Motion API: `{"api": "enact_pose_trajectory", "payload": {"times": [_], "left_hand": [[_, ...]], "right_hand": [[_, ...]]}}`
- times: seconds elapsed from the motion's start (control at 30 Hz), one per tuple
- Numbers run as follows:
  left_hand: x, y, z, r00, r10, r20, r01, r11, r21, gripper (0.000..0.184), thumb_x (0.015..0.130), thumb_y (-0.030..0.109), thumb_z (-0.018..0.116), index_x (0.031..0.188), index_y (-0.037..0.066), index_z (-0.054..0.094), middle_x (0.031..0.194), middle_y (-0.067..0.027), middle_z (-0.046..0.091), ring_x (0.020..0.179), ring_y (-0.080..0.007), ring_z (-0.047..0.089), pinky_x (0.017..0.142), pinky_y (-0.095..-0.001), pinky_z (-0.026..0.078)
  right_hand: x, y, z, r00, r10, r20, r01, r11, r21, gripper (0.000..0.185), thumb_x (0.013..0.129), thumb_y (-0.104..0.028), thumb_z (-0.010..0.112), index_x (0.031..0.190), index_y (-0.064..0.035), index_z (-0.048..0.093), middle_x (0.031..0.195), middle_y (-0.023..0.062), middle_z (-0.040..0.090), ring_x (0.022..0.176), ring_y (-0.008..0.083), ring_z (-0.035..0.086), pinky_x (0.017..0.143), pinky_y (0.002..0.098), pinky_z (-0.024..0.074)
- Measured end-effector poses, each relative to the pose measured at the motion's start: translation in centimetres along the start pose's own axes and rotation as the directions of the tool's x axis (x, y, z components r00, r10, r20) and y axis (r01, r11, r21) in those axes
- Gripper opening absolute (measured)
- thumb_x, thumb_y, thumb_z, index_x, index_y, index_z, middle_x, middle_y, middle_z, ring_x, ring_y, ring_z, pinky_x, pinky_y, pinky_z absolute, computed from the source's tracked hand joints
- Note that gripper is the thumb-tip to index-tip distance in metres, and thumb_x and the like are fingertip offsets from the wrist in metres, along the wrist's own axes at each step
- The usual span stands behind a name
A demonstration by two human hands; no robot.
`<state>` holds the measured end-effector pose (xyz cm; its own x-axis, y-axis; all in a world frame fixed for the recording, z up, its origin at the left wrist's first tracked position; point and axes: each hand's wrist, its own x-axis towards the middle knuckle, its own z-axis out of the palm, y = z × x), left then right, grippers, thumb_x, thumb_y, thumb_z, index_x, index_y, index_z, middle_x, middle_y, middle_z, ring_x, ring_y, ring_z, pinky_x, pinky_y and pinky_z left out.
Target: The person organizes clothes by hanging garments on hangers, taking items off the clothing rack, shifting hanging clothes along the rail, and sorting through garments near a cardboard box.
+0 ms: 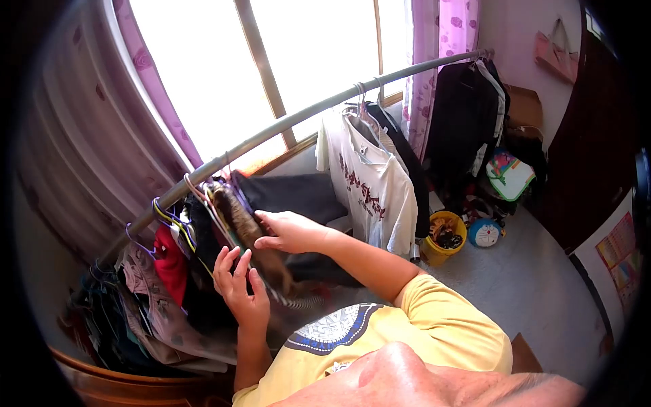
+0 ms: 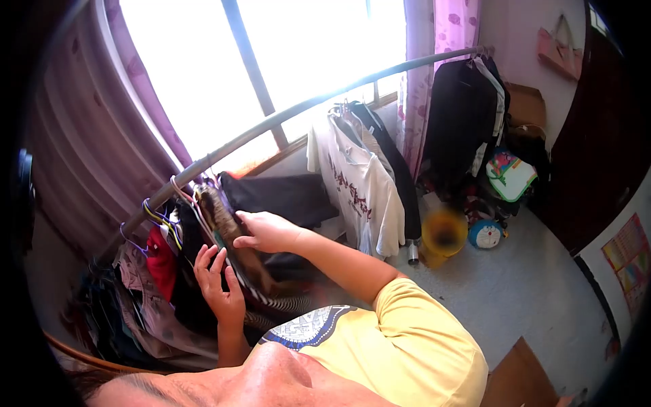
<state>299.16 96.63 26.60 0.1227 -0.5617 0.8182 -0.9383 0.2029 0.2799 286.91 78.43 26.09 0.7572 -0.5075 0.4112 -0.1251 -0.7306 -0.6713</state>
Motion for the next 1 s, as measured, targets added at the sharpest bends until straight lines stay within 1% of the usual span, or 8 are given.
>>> {"api": "enact_pose_trajectory", "payload": {"times": [0.03,0.13,0.2,0.23,0.33,0.43,0.53,1.0], "left_hand": [[0.1,0.2,0.1,1.0,-0.004,-0.004,0.004,1.0,0.006,0.037,0.089,-0.003,0.064,0.124,0.004,0.072,0.133,-0.0148,0.063,0.134,-0.0378,0.054,0.114,-0.0497,0.038],[-0.2,0.2,0.1,0.999,-0.022,-0.033,0.022,1.0,0.013,0.035,0.089,-0.004,0.064,0.122,0.001,0.072,0.132,-0.0158,0.064,0.132,-0.0374,0.056,0.114,-0.048,0.039],[-0.8,0.0,0.3,0.998,-0.057,-0.036,0.058,0.998,0.024,0.034,0.091,-0.004,0.062,0.122,0.001,0.072,0.132,-0.0165,0.064,0.131,-0.0374,0.056,0.113,-0.0483,0.039],[-1.2,0.0,0.4,0.997,-0.068,-0.025,0.069,0.997,0.035,0.033,0.093,-0.004,0.06,0.123,0.001,0.071,0.131,-0.0169,0.064,0.131,-0.0369,0.056,0.113,-0.0479,0.039],[-2.3,0.1,0.9,0.995,-0.103,-0.014,0.103,0.994,0.042,0.033,0.094,-0.004,0.059,0.125,0.0,0.07,0.135,-0.0173,0.062,0.131,-0.0362,0.056,0.113,-0.0483,0.039],[-2.7,0.8,1.4,0.989,-0.149,0.005,0.149,0.989,0.006,0.033,0.095,-0.007,0.058,0.125,0.0,0.07,0.135,-0.017,0.061,0.13,-0.0352,0.056,0.111,-0.045,0.043],[-2.5,1.4,1.5,0.985,-0.172,0.015,0.172,0.985,-0.003,0.033,0.097,-0.007,0.056,0.126,-0.002,0.07,0.136,-0.0173,0.061,0.128,-0.0336,0.059,0.109,-0.0416,0.046],[-1.6,8.2,7.9,0.987,-0.077,0.143,0.091,0.991,-0.097,0.031,0.101,-0.002,0.057,0.129,0.0,0.07,0.137,-0.0164,0.064,0.128,-0.032,0.06,0.112,-0.0407,0.044]], "right_hand": [[-0.2,-0.6,-2.7,1.0,-0.012,0.026,0.011,1.0,0.007,0.067,0.092,-0.044,0.075,0.131,0.0068,0.059,0.122,0.0264,0.07,0.118,0.0419,0.065,0.103,0.0464,0.051],[-1.5,5.4,-9.1,0.798,-0.282,-0.533,-0.077,0.829,-0.554,0.076,0.088,-0.049,0.078,0.14,0.0037,0.058,0.143,0.0221,0.061,0.137,0.0407,0.051,0.119,0.0513,0.0354],[-3.7,8.4,-14.5,0.707,-0.084,-0.702,-0.605,0.442,-0.663,0.101,0.089,-0.058,0.074,0.159,0.004,0.034,0.161,0.0283,0.039,0.153,0.0456,0.03,0.125,0.0571,0.0222],[-4.7,8.1,-17.9,0.657,0.184,-0.731,-0.747,0.293,-0.597,0.104,0.091,-0.058,0.073,0.162,0.0042,0.028,0.165,0.0289,0.032,0.152,0.0447,0.034,0.125,0.052,0.0285],[-6.6,14.1,-23.0,0.481,0.576,-0.661,-0.853,0.483,-0.2,0.094,0.094,-0.053,0.072,0.157,0.0055,0.035,0.157,0.0304,0.045,0.141,0.0424,0.051,0.116,0.0471,0.0433],[-6.7,17.2,-23.1,0.659,0.613,-0.436,-0.734,0.652,-0.192,0.075,0.095,-0.048,0.071,0.143,0.0055,0.047,0.137,0.0308,0.062,0.123,0.0419,0.065,0.103,0.0461,0.0535],[-4.6,19.7,-17.7,0.739,0.435,-0.514,-0.615,0.747,-0.251,0.057,0.096,-0.041,0.07,0.127,0.0038,0.054,0.114,0.028,0.072,0.111,0.0432,0.07,0.097,0.05,0.0549],[1.6,7.4,-0.9,0.957,0.221,-0.188,-0.216,0.975,0.045,0.035,0.088,-0.018,0.066,0.111,0.0066,0.056,0.099,0.0273,0.073,0.094,0.0435,0.074,0.082,0.0506,0.0589]]}}
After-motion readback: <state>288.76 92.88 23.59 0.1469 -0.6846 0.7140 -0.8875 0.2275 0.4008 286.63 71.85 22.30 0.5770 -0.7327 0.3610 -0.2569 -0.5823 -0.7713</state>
